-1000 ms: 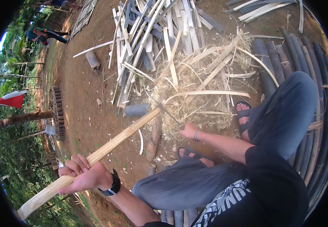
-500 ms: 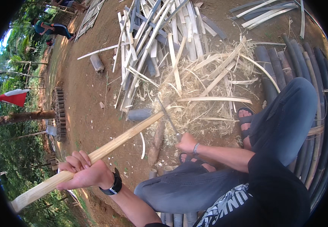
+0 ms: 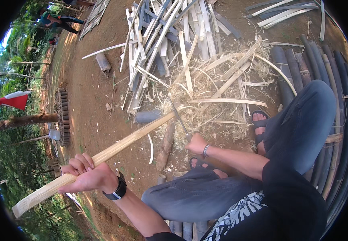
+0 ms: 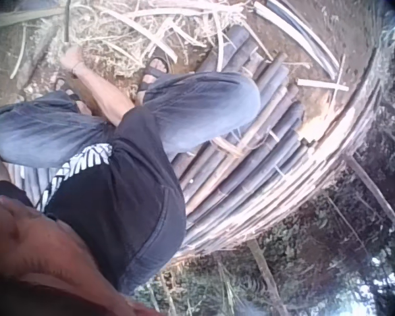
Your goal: The person uses a large blade to shave and thin a long piece of wood, removing thin strips of material while holding the wood against a log.
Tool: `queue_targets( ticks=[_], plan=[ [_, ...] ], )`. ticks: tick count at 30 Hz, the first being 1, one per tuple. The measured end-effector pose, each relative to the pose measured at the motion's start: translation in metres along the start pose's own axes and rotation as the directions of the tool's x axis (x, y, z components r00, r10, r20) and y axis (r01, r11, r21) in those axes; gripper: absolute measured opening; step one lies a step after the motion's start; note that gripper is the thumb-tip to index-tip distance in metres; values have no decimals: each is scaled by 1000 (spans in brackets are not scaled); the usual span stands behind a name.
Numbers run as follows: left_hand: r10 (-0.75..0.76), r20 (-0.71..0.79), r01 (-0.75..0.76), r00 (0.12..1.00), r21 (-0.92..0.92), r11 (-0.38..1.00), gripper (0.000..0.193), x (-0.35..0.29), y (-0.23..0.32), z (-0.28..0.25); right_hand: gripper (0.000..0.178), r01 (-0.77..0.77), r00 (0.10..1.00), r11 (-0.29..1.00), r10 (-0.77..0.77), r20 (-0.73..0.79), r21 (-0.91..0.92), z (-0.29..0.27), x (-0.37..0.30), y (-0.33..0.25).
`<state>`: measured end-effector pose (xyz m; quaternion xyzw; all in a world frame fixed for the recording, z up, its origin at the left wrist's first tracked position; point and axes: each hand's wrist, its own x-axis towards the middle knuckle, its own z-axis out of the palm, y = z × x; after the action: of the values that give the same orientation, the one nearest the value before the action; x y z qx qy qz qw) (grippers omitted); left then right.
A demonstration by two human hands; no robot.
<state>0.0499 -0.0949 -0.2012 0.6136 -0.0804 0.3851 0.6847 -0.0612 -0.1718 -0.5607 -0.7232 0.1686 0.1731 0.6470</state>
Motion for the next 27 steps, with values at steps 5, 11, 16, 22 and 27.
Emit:
queue_targets(
  ticks=[5, 11, 16, 22, 27],
  plan=[
    [1, 34, -1, 999, -14, 1000, 62, 2, -2, -8, 27, 261, 934, 944, -300, 196, 202, -12, -38, -102],
    [-17, -15, 17, 1000, 4, 1000, 62, -3, 3, 7, 21, 29, 993, 999, -27, 113, -14, -21, 5, -6],
    [-19, 83, 22, 996, -26, 999, 62, 3, 0, -2, 26, -76, 997, 996, 77, -28, 46, 1, 14, 10],
    [7, 15, -7, 1000, -2, 1000, 61, -4, 4, -4, 22, 344, 906, 921, -376, 191, 182, -21, -42, -131],
    [-19, 10, 19, 1000, -38, 999, 61, -4, 5, 1, 21, 239, 949, 966, -254, 187, 98, -23, -27, -83]
  ],
)
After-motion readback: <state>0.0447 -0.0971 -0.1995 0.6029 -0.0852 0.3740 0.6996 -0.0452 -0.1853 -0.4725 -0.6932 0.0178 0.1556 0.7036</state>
